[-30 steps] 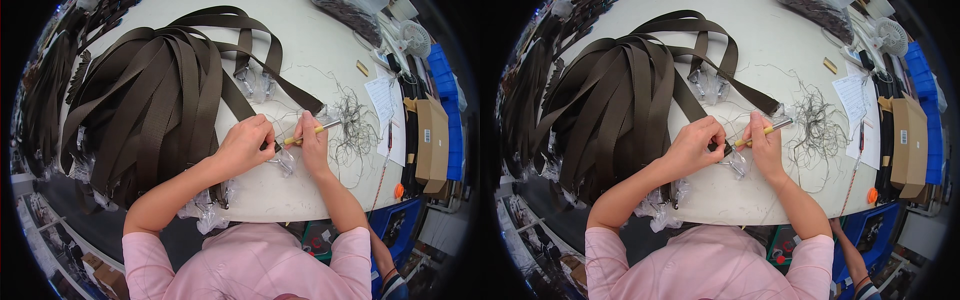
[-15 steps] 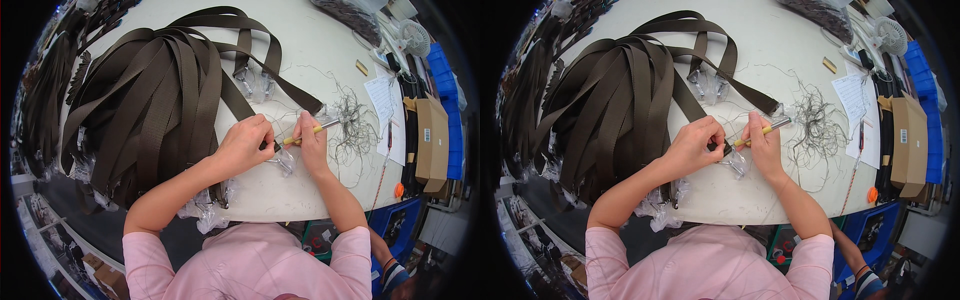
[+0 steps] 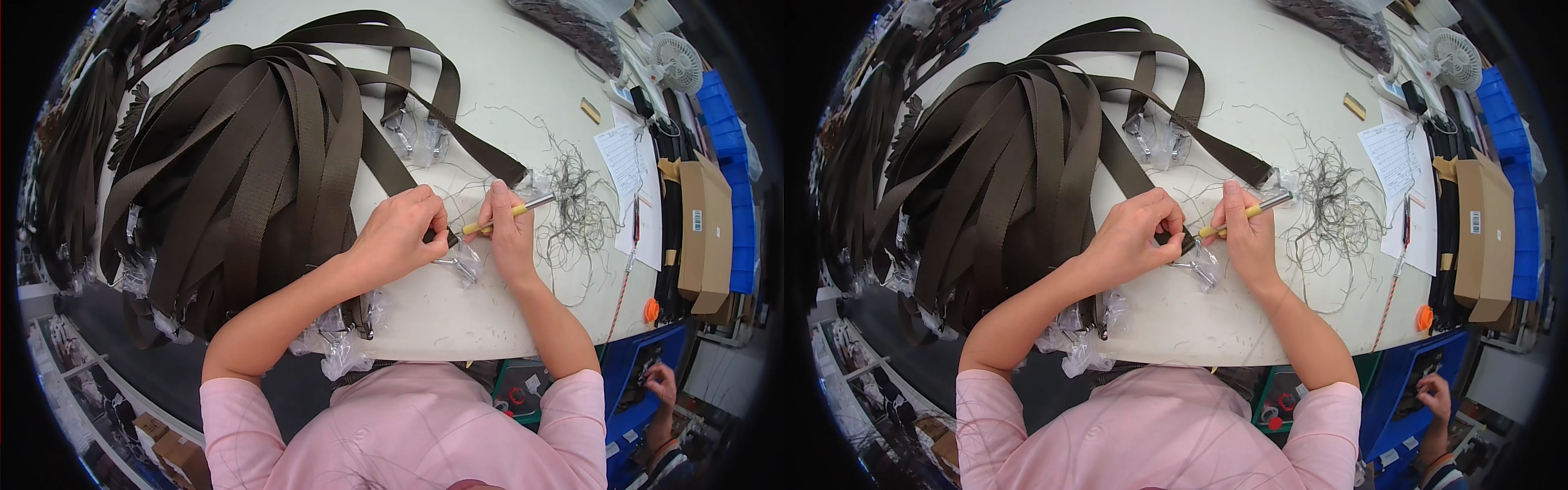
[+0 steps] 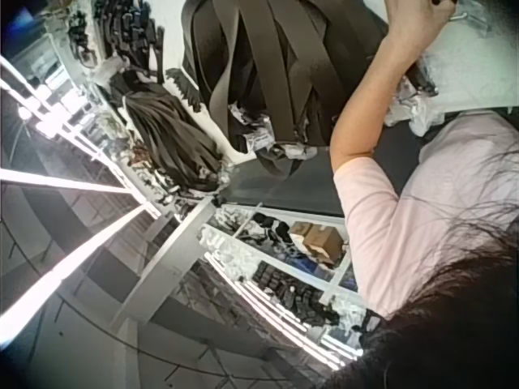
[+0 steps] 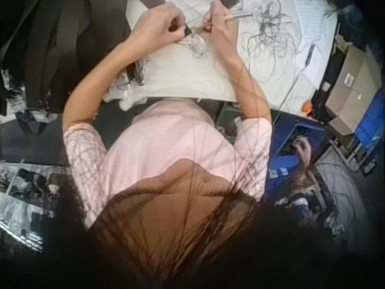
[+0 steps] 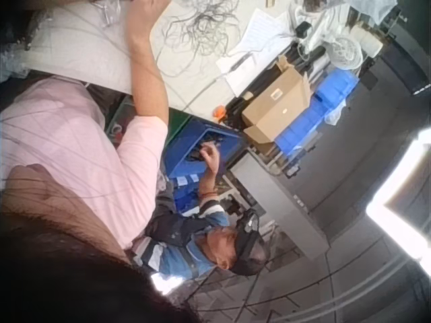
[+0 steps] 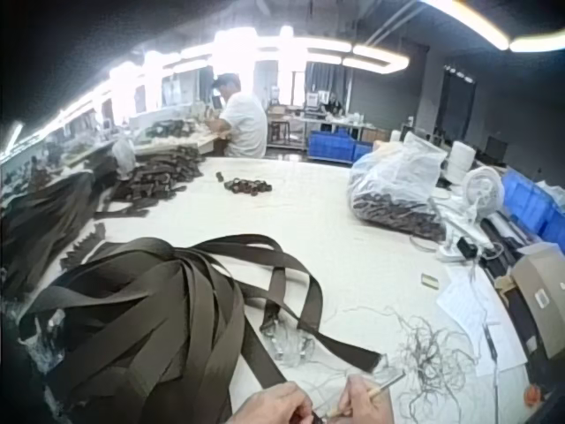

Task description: The person uses a yellow-handled awl to stitch a metal buckle onto the end of a dark green fabric strap. They repeatedly push the awl through the strap and buckle, pull the thread through, and tighten the stitches to secure the hardware.

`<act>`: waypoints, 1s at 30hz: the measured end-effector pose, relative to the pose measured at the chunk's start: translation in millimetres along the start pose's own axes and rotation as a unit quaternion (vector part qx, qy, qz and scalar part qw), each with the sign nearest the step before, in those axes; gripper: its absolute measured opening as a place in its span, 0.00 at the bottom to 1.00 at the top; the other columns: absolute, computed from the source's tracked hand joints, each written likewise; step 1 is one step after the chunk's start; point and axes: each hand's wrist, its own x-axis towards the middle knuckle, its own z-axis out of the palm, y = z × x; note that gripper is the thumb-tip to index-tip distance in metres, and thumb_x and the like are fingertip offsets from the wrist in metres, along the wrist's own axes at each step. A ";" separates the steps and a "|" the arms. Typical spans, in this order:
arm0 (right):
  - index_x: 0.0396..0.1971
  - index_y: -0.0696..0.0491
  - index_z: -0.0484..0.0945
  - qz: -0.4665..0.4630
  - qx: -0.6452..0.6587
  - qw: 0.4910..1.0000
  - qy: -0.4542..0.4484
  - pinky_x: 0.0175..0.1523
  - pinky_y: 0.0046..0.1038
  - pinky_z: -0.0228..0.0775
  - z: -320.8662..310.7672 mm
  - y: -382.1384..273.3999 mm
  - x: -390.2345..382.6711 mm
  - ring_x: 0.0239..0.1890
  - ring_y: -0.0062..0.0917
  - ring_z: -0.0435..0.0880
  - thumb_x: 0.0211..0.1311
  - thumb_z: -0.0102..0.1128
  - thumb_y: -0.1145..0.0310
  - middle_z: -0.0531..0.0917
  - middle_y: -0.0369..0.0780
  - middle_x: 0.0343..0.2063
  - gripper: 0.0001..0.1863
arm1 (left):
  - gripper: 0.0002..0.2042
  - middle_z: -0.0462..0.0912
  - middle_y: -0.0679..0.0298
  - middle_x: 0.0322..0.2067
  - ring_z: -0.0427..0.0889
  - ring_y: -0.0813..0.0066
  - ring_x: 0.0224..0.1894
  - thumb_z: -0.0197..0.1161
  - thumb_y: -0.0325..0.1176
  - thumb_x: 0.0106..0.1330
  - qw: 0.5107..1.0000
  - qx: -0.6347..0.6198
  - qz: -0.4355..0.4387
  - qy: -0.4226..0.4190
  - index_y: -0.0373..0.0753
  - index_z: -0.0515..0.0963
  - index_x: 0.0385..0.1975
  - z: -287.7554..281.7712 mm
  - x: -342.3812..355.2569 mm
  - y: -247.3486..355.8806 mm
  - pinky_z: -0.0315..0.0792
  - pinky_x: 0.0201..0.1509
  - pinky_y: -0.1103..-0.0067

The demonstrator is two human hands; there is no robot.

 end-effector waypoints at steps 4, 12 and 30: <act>0.22 0.55 0.72 0.000 -0.003 1.000 -0.001 0.24 0.21 0.72 0.1 -0.1 -0.2 0.19 0.21 0.83 0.84 0.47 0.51 0.75 0.35 0.18 0.29 | 0.06 0.81 0.61 0.34 0.85 0.67 0.34 0.69 0.23 0.58 1.000 0.001 0.004 0.000 0.34 0.77 0.29 0.6 0.1 -1.8 0.81 0.40 0.74; 0.21 0.55 0.72 0.004 0.002 1.000 0.011 0.24 0.20 0.73 2.6 -3.6 -0.7 0.18 0.20 0.82 0.84 0.47 0.51 0.74 0.34 0.17 0.29 | 0.06 0.82 0.60 0.35 0.86 0.67 0.34 0.69 0.23 0.57 1.000 0.010 0.009 0.001 0.34 0.77 0.28 0.4 0.4 -2.0 0.81 0.40 0.73; 0.39 0.55 0.74 -0.321 -0.451 0.831 -0.059 0.38 0.37 0.71 -0.3 -18.1 -49.4 0.32 0.38 0.79 0.56 0.74 0.76 0.80 0.41 0.29 0.16 | 0.09 0.77 0.57 0.44 0.81 0.65 0.42 0.71 0.29 0.63 0.997 0.063 -0.016 -0.027 0.33 0.78 0.35 -9.4 -6.2 13.2 0.77 0.46 0.71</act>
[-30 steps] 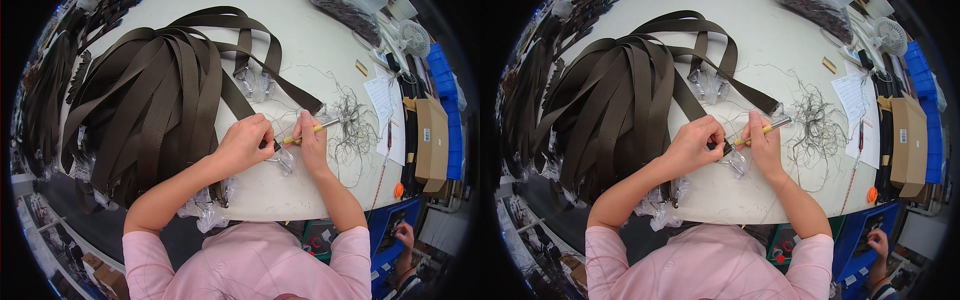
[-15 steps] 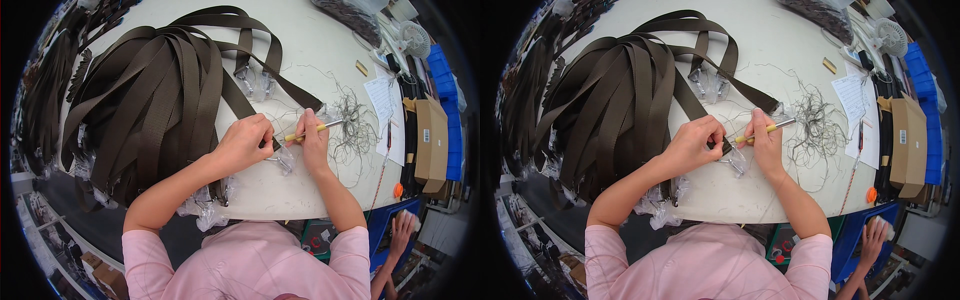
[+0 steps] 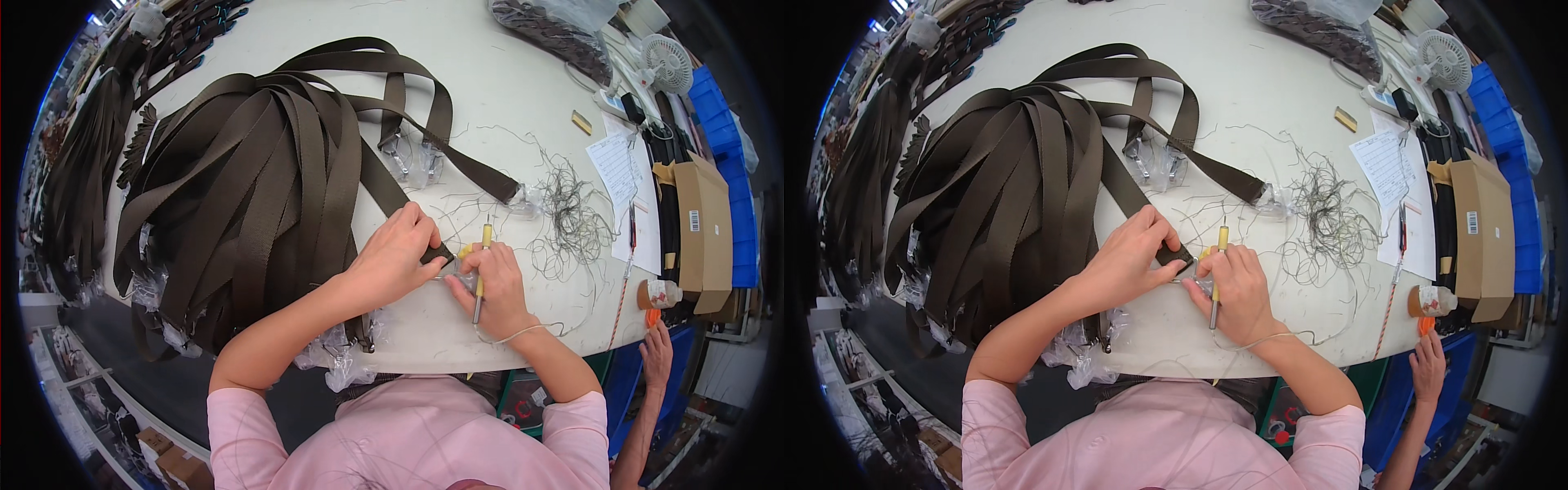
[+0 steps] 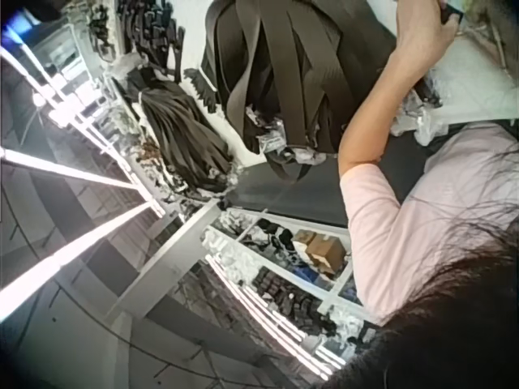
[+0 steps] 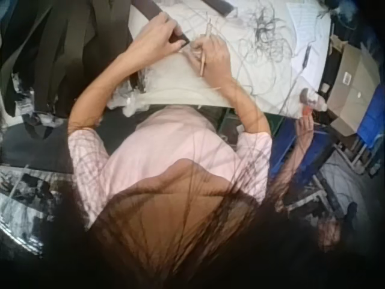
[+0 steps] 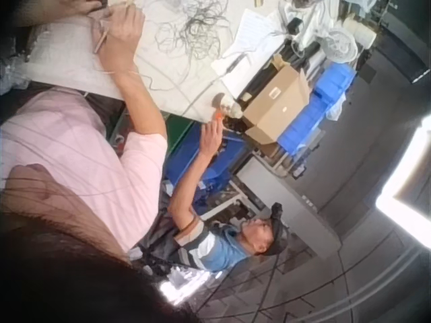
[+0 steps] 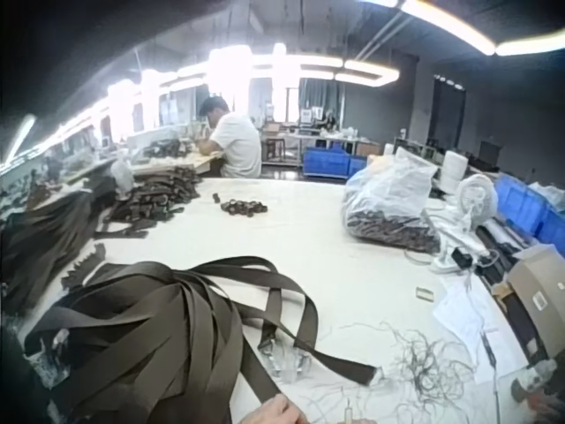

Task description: The person uses a yellow-handled awl to stitch a metal buckle onto the end of a dark green fabric strap. They repeatedly push the awl through the strap and buckle, pull the thread through, and tighten the stitches to secure the hardware.

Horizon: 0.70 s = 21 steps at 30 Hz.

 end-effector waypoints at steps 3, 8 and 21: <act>0.38 0.55 0.73 0.004 0.036 0.999 -0.004 0.38 0.37 0.70 5.8 2.4 -3.4 0.31 0.37 0.78 0.53 0.75 0.77 0.79 0.40 0.28 0.17 | 0.08 0.76 0.57 0.43 0.80 0.63 0.39 0.71 0.29 0.63 0.998 -0.011 0.008 -0.054 0.34 0.78 0.35 -2.0 11.0 -0.2 0.76 0.44 0.69; 0.37 0.54 0.73 -0.002 0.070 0.998 0.001 0.38 0.37 0.71 10.3 5.9 -6.2 0.31 0.37 0.78 0.53 0.74 0.78 0.78 0.41 0.29 0.17 | 0.06 0.77 0.57 0.36 0.80 0.62 0.35 0.68 0.25 0.60 0.997 -0.013 0.050 -0.059 0.35 0.78 0.34 -2.0 15.9 -4.6 0.76 0.39 0.69; 0.45 0.57 0.79 0.101 0.198 0.967 0.124 0.41 0.28 0.74 -8.3 15.6 9.0 0.34 0.26 0.80 0.82 0.48 0.52 0.81 0.43 0.32 0.22 | 0.05 0.84 0.60 0.34 0.85 0.66 0.34 0.68 0.22 0.58 0.997 -0.055 0.053 0.016 0.33 0.78 0.30 6.7 5.4 -5.5 0.80 0.38 0.73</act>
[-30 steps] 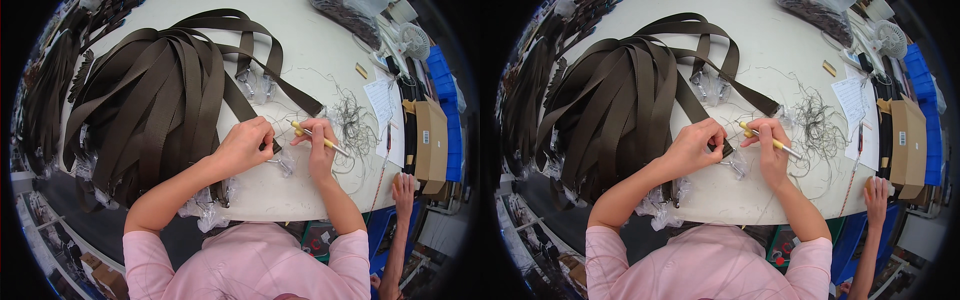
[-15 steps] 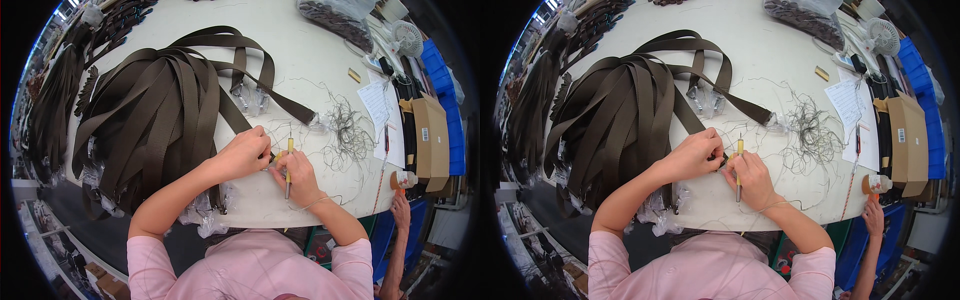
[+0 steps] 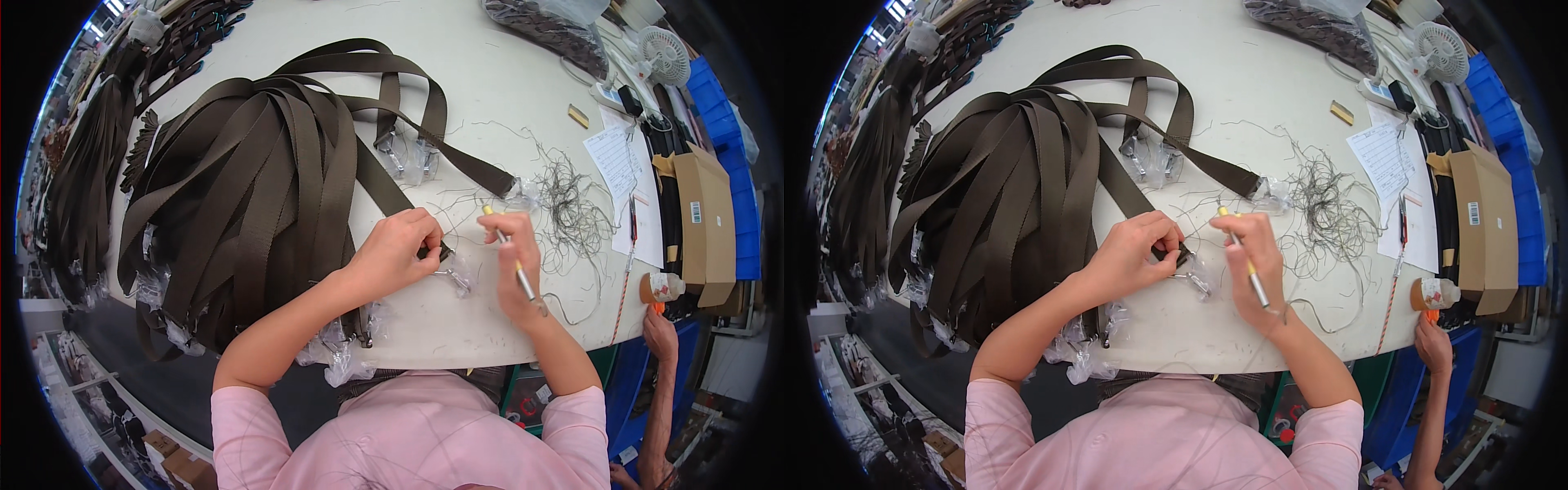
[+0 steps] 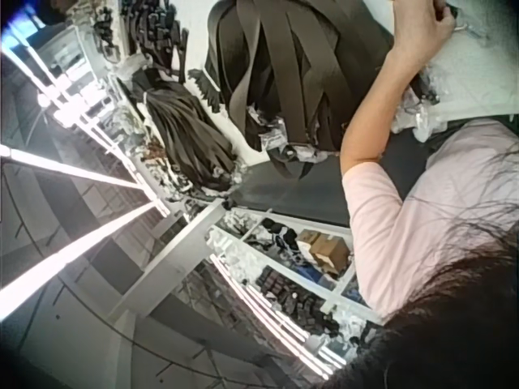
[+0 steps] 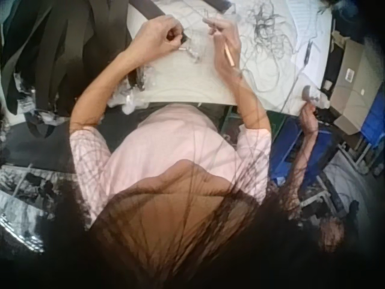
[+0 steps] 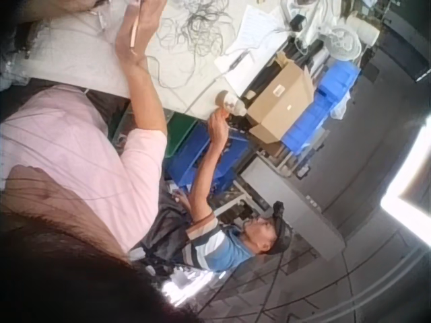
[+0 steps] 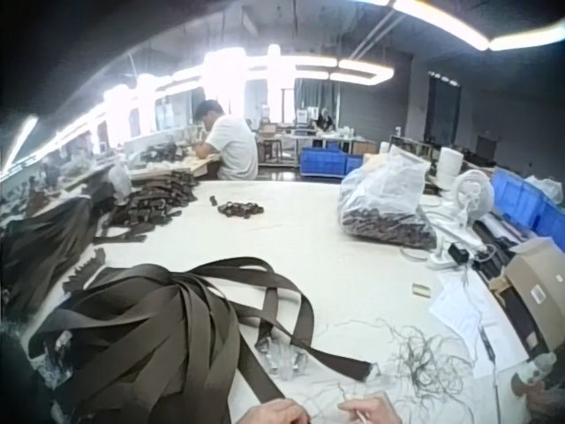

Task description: The person uses a yellow-handled awl to stitch a metal buckle onto the end of a dark green fabric strap. They repeatedly push the awl through the strap and buckle, pull the thread through, and tighten the stitches to secure the hardware.

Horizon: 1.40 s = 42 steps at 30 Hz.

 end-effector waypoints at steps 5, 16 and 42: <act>0.26 0.57 0.79 0.275 0.249 0.928 0.020 0.29 0.22 0.70 1.5 15.6 15.4 0.20 0.20 0.79 0.84 0.43 0.49 0.81 0.38 0.24 0.31 | 0.04 0.85 0.61 0.34 0.86 0.73 0.33 0.68 0.23 0.58 0.997 -0.057 -0.052 -0.007 0.32 0.80 0.31 0.8 2.8 -2.7 0.81 0.41 0.77; 0.21 0.55 0.77 0.294 0.194 0.935 -0.040 0.17 0.19 0.59 22.9 20.1 18.5 0.12 0.13 0.69 0.84 0.47 0.50 0.76 0.34 0.15 0.31 | 0.03 0.86 0.61 0.32 0.86 0.75 0.32 0.68 0.23 0.59 0.992 -0.085 -0.092 -0.011 0.31 0.81 0.30 0.5 4.0 -5.3 0.80 0.41 0.78; 0.22 0.54 0.72 0.230 0.297 0.926 0.040 0.22 0.19 0.64 13.3 -16.5 34.9 0.17 0.16 0.75 0.85 0.43 0.52 0.73 0.34 0.17 0.29 | 0.06 0.88 0.58 0.47 0.86 0.79 0.44 0.66 0.28 0.67 0.946 -0.234 -0.199 -0.103 0.32 0.80 0.32 -28.3 -1.2 -16.8 0.80 0.51 0.81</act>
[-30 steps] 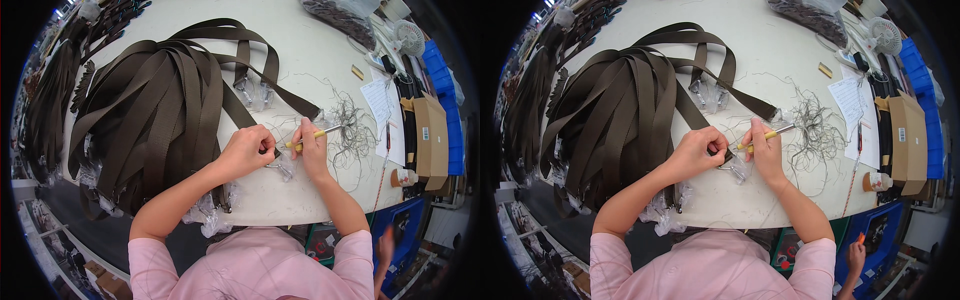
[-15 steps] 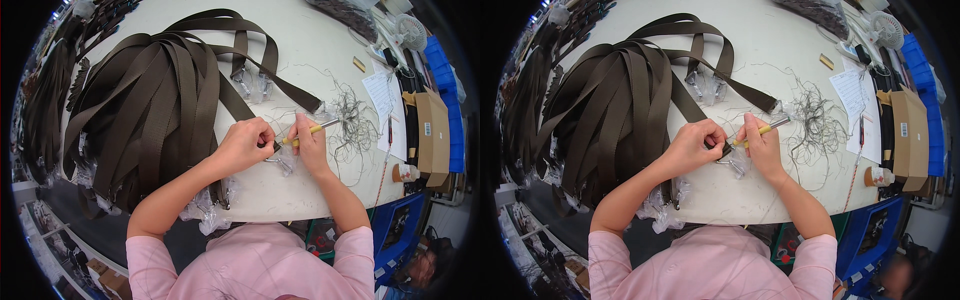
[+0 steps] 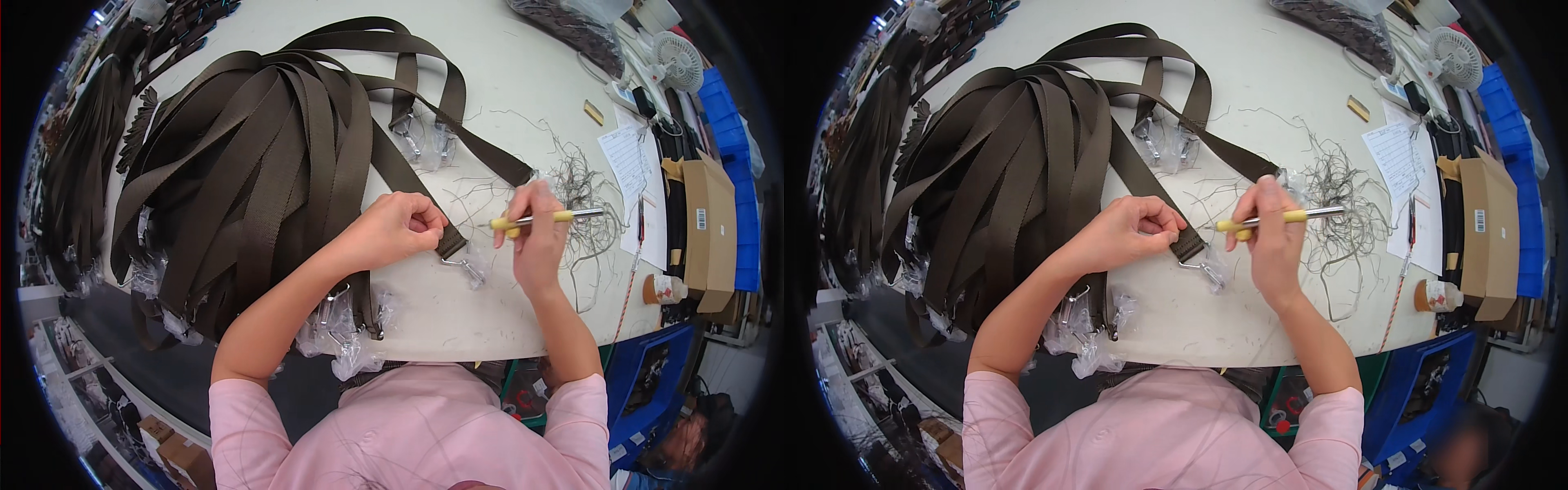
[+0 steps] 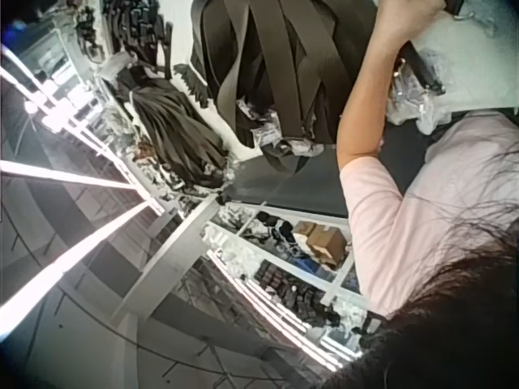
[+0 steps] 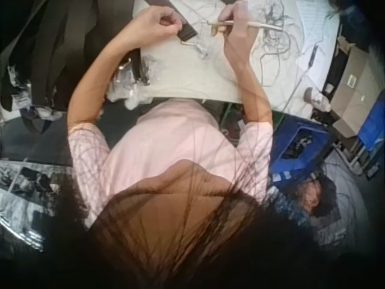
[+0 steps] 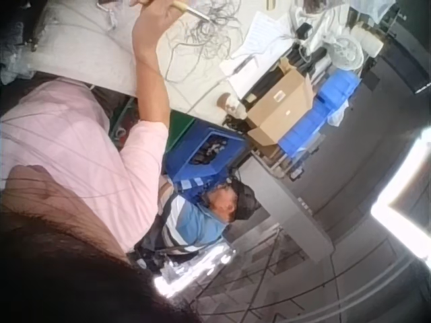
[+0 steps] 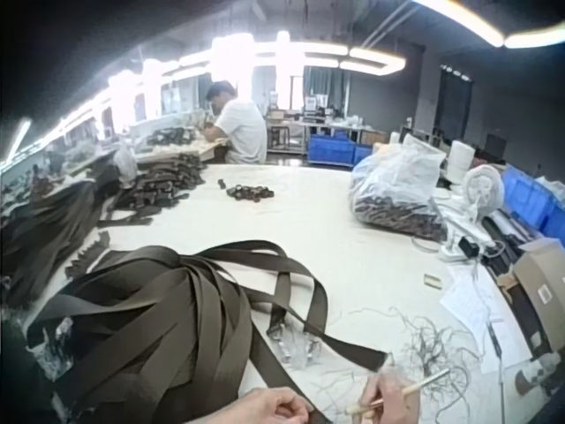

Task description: The person uses a yellow-handled awl to stitch a metal buckle onto the end of a dark green fabric strap. They repeatedly push the awl through the strap and buckle, pull the thread through, and tighten the stitches to secure the hardware.

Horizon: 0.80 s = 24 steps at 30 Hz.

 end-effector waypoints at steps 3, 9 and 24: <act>0.24 0.55 0.74 0.086 -0.044 0.995 -0.026 0.23 0.19 0.67 14.4 24.0 -12.6 0.18 0.17 0.76 0.84 0.46 0.53 0.75 0.35 0.18 0.27 | 0.07 0.88 0.58 0.47 0.86 0.80 0.43 0.66 0.29 0.68 1.000 -0.003 0.000 -0.008 0.31 0.80 0.32 -1.6 3.9 -4.2 0.79 0.50 0.81; 0.25 0.56 0.75 0.108 -0.080 0.989 -0.055 0.25 0.18 0.69 9.3 38.4 -15.4 0.19 0.15 0.76 0.84 0.49 0.54 0.78 0.35 0.21 0.26 | 0.07 0.88 0.58 0.45 0.86 0.80 0.43 0.66 0.29 0.69 1.000 0.024 -0.008 -0.006 0.30 0.80 0.33 -2.0 3.4 -1.3 0.79 0.50 0.81; 0.26 0.56 0.77 0.093 -0.093 0.990 -0.052 0.25 0.18 0.67 11.9 46.4 -15.1 0.20 0.12 0.73 0.83 0.51 0.55 0.79 0.33 0.21 0.25 | 0.08 0.88 0.59 0.45 0.85 0.81 0.41 0.65 0.30 0.70 1.000 0.021 -0.018 -0.008 0.30 0.81 0.34 -1.0 4.8 -2.4 0.79 0.48 0.82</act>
